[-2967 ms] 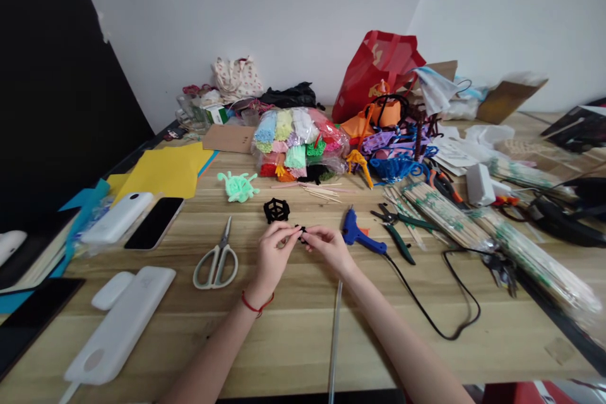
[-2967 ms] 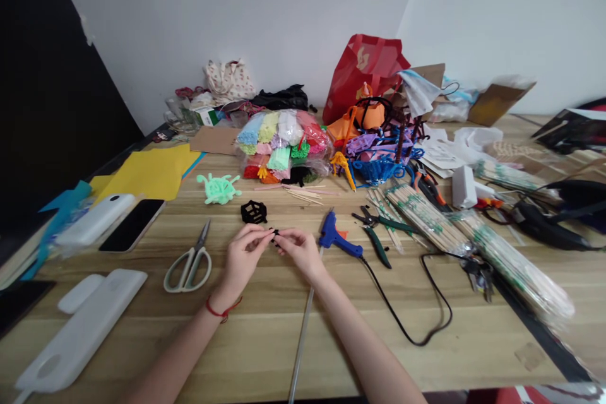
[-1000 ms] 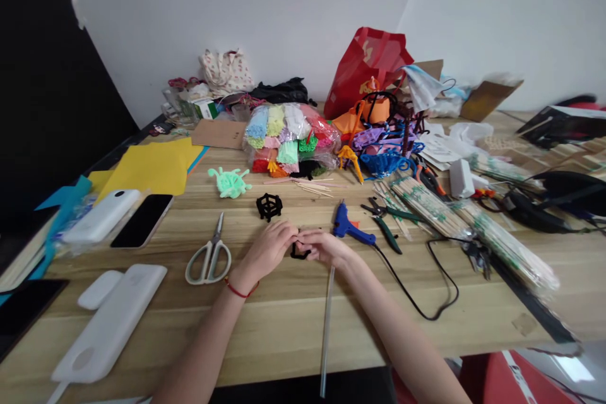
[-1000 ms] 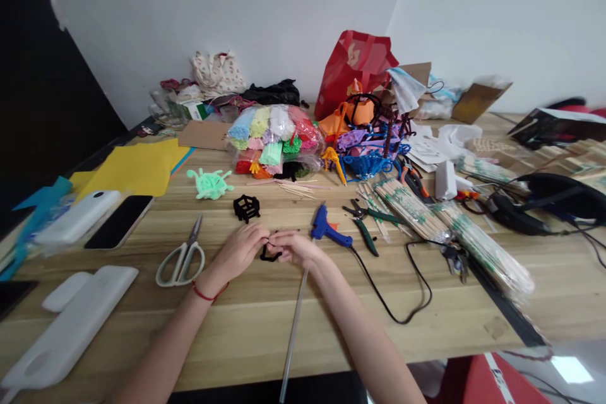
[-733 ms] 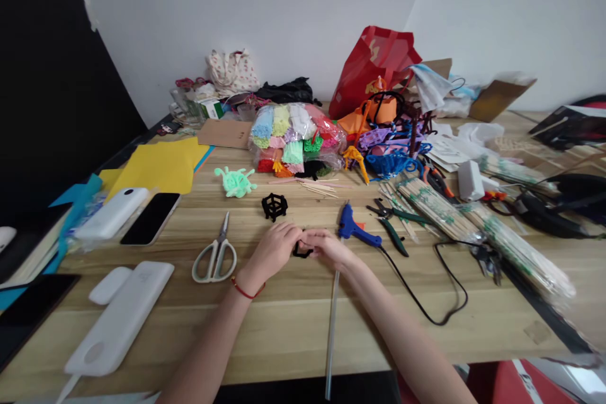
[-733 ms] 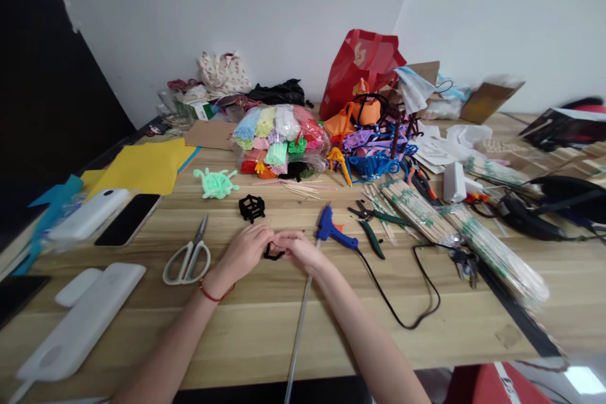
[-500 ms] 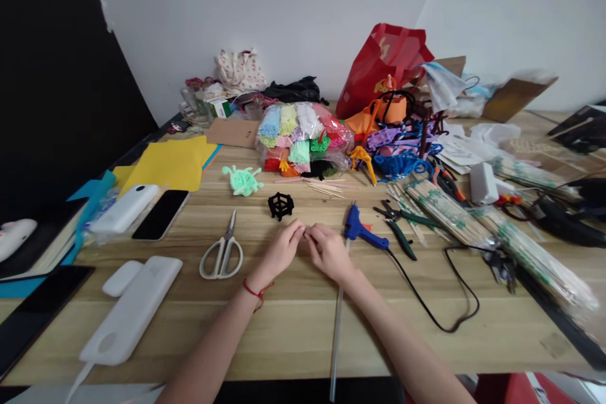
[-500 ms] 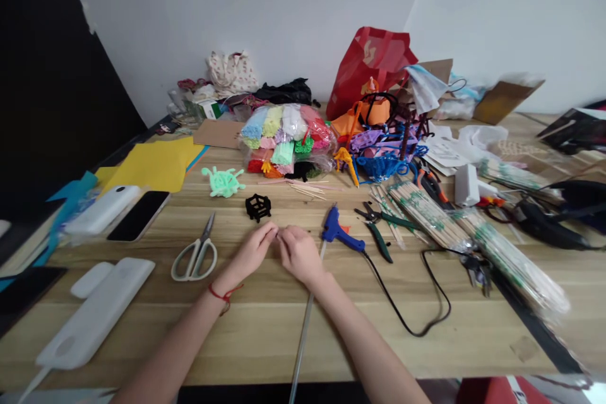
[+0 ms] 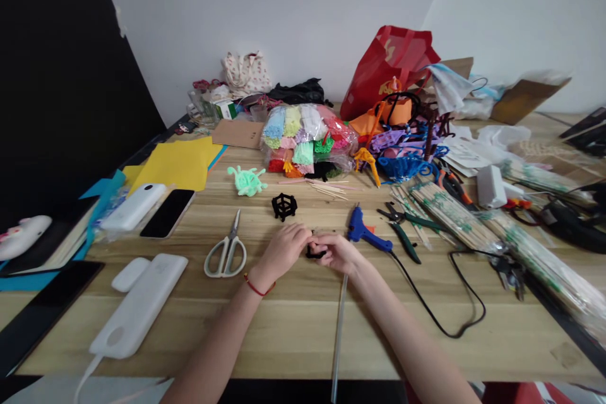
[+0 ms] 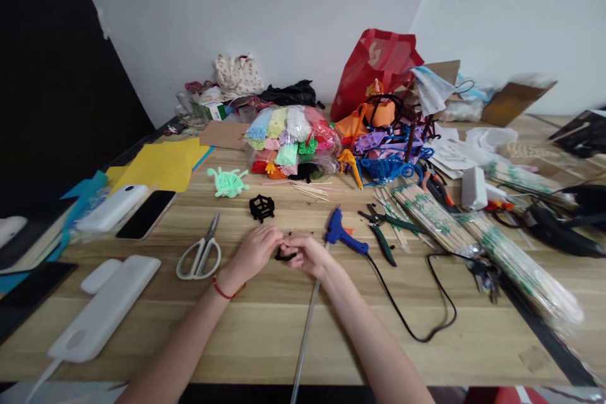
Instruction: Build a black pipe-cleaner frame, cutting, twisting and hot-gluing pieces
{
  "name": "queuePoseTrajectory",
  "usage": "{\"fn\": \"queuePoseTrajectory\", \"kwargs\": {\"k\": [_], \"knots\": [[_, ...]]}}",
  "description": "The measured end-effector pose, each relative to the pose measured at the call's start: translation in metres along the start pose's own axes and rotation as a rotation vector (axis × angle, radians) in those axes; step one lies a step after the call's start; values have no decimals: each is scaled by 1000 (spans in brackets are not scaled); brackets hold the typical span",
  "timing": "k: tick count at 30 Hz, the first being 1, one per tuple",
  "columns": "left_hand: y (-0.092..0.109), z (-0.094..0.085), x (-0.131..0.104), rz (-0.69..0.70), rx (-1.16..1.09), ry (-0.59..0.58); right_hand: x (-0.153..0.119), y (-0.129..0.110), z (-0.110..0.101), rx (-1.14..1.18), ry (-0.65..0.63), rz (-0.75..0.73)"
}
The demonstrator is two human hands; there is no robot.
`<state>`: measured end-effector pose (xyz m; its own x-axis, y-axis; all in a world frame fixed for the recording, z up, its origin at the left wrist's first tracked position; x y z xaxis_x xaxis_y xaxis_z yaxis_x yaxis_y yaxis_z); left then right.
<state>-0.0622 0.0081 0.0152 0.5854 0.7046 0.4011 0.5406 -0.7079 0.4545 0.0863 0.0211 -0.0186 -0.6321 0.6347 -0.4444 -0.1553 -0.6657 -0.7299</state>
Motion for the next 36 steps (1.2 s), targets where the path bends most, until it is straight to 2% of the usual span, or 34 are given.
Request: {"fn": "queuePoseTrajectory", "kwargs": {"k": [1,3,5,8,10,12,14,18,21,26,30,33,36], "knots": [[0,1,0,14,29,-2,1,1,1,7,-14,6],[-1,3,0,-6,61,5,1,0,4,-88,57,-87],[-3,6,1,-72,54,35,-1,-2,9,-325,212,-295],[-5,9,1,-188,-39,94,-9,-4,20,-819,450,-622],[-6,11,1,-255,-137,104,-13,-4,25,-1080,541,-740],[-6,11,1,-300,-231,88,-15,-3,26,-1196,562,-780],[-5,9,1,-315,-301,68,-13,-4,24,-1136,522,-740],[-3,-1,1,-270,-362,23,-6,-8,14,-671,358,-519],[-2,-7,1,-200,-300,-11,-3,-7,7,-427,264,-339],[-2,-8,2,-73,-104,-43,-3,-4,2,-163,155,-177],[1,-7,3,9,-46,-70,-3,-4,1,47,25,-42],[1,-5,2,16,-45,-48,-2,-5,2,139,-18,16],[-1,-3,1,-13,-64,-6,-2,-6,2,148,-28,6]]}}
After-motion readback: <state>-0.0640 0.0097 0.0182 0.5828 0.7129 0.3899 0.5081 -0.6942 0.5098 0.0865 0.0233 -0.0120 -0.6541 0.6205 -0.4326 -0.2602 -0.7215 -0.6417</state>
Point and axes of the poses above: each hand's wrist, its own x-axis towards the middle knuckle, its own z-axis out of the palm, y = z × x, the point moved 2 cm from there along x, towards the middle knuckle, and after that the axes turned 6 degrees about z, right-handed, at the moved point
